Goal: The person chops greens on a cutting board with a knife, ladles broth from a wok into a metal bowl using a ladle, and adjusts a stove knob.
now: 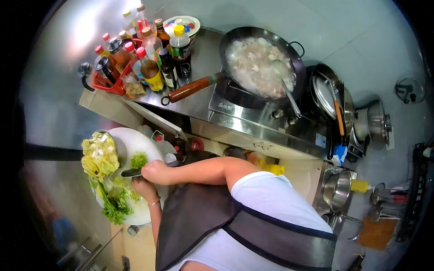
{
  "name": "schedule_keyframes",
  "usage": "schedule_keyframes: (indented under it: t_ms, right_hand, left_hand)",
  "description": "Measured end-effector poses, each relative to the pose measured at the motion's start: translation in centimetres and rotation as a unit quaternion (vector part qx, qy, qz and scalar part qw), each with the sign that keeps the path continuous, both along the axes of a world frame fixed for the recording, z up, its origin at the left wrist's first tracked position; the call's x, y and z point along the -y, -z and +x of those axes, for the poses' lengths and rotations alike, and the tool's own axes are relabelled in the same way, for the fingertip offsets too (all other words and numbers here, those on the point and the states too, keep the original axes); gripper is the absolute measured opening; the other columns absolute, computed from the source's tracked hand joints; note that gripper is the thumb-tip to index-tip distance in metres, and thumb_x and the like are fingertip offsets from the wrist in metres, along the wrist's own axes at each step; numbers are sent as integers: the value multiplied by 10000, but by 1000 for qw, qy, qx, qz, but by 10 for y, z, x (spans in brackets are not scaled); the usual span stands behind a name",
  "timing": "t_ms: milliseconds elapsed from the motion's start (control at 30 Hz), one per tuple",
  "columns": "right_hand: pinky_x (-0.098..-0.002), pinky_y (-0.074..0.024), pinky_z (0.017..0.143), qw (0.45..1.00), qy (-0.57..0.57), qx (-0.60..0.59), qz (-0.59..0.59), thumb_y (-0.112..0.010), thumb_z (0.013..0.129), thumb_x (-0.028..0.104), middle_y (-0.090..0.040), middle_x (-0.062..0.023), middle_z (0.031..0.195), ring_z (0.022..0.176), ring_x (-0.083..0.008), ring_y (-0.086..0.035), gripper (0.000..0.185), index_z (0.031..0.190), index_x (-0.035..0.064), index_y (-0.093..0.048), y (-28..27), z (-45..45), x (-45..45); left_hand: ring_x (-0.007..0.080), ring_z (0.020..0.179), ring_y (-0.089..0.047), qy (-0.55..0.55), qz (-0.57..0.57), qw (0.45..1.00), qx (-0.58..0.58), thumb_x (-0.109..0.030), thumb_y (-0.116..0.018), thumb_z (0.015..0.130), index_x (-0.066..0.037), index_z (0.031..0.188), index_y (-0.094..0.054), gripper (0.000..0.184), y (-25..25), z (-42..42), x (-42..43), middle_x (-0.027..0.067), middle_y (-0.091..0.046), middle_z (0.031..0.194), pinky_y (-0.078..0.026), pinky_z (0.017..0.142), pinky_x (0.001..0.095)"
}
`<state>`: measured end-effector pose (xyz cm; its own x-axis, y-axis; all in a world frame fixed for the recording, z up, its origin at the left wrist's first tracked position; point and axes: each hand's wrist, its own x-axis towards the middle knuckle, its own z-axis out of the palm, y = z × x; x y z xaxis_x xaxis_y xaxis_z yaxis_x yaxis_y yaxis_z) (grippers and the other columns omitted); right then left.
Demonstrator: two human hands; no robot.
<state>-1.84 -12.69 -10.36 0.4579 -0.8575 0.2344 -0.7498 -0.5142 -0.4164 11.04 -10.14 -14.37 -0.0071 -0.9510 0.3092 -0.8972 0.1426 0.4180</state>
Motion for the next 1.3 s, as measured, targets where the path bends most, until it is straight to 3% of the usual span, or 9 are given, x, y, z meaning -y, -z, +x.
schedule_keyframes:
  t_ms: [67, 133, 333, 633, 800, 900, 1133, 1200, 1300]
  right_hand:
    - [-353, -504, 500, 1000, -10, 16, -5, -547, 703, 111, -608, -132, 645, 590, -239, -629, 106, 696, 17, -597, 3, 1, 8]
    - [-353, -502, 494, 999, -22, 34, -12, -548, 703, 113, -608, -134, 646, 581, -239, -628, 108, 696, 17, -598, 2, 1, 9]
    - [-353, -505, 522, 998, -10, -62, 25, -532, 703, 111, -609, -129, 645, 593, -260, -626, 116, 692, 13, -593, -25, -4, -7]
    - [-347, -505, 497, 999, -32, 21, -34, -535, 700, 97, -612, -124, 652, 595, -234, -633, 96, 696, 19, -590, -15, -3, 8]
    - [-333, -504, 497, 997, -16, -68, 16, -545, 699, 88, -612, -126, 654, 596, -235, -633, 81, 691, 17, -583, -26, -6, -10]
    - [-337, -501, 487, 1000, -8, -28, 7, -548, 695, 90, -608, -122, 645, 588, -233, -632, 80, 685, 18, -581, -10, -2, -4]
    - [-340, -498, 490, 999, -34, -1, -42, -549, 683, 88, -607, -125, 634, 581, -237, -629, 73, 677, 21, -575, -18, -3, -1]
    - [-338, -503, 508, 998, -20, -60, 24, -544, 689, 89, -613, -127, 642, 591, -241, -630, 78, 682, 18, -575, -27, -5, -8]
    - [-341, -507, 520, 999, -6, -36, 20, -546, 689, 87, -612, -128, 642, 600, -243, -633, 78, 690, 15, -576, -10, 0, -4]
  left_hand:
    - [325, 840, -546, 3, -7, 992, 124, -74, -596, 754, 2, 899, -616, 165, -5, -3, -3, 132, -594, 910, -445, 734, 414]
    - [318, 868, -544, 14, -24, 999, 27, -106, -594, 765, 11, 865, -621, 156, 7, 0, -2, 121, -597, 920, -441, 744, 415]
    - [321, 824, -565, 20, -55, 998, -16, -64, -607, 732, 13, 867, -624, 156, 38, 11, 13, 138, -613, 886, -461, 735, 414]
    - [323, 807, -574, 9, -60, 998, -18, -45, -625, 732, -25, 925, -618, 194, 18, 10, 15, 143, -602, 927, -480, 683, 390]
    - [317, 844, -559, -23, -47, 996, -71, -60, -616, 737, -50, 892, -623, 156, 9, 2, 10, 138, -596, 916, -458, 730, 404]
    - [288, 875, -527, 20, -30, 992, 123, -128, -579, 739, -35, 824, -624, 134, -11, 0, -7, 126, -591, 895, -389, 803, 405]
    - [323, 874, -525, 58, 37, 996, 50, -84, -582, 721, -13, 842, -631, 148, 27, 22, 7, 135, -591, 890, -418, 775, 434]
    - [343, 840, -535, 64, -71, 995, -13, -52, -589, 710, 5, 882, -622, 184, 24, 15, 15, 148, -597, 898, -433, 750, 441]
    - [351, 830, -550, 62, -48, 997, 22, -44, -601, 702, 11, 910, -614, 216, 29, 20, 13, 162, -606, 914, -442, 757, 428]
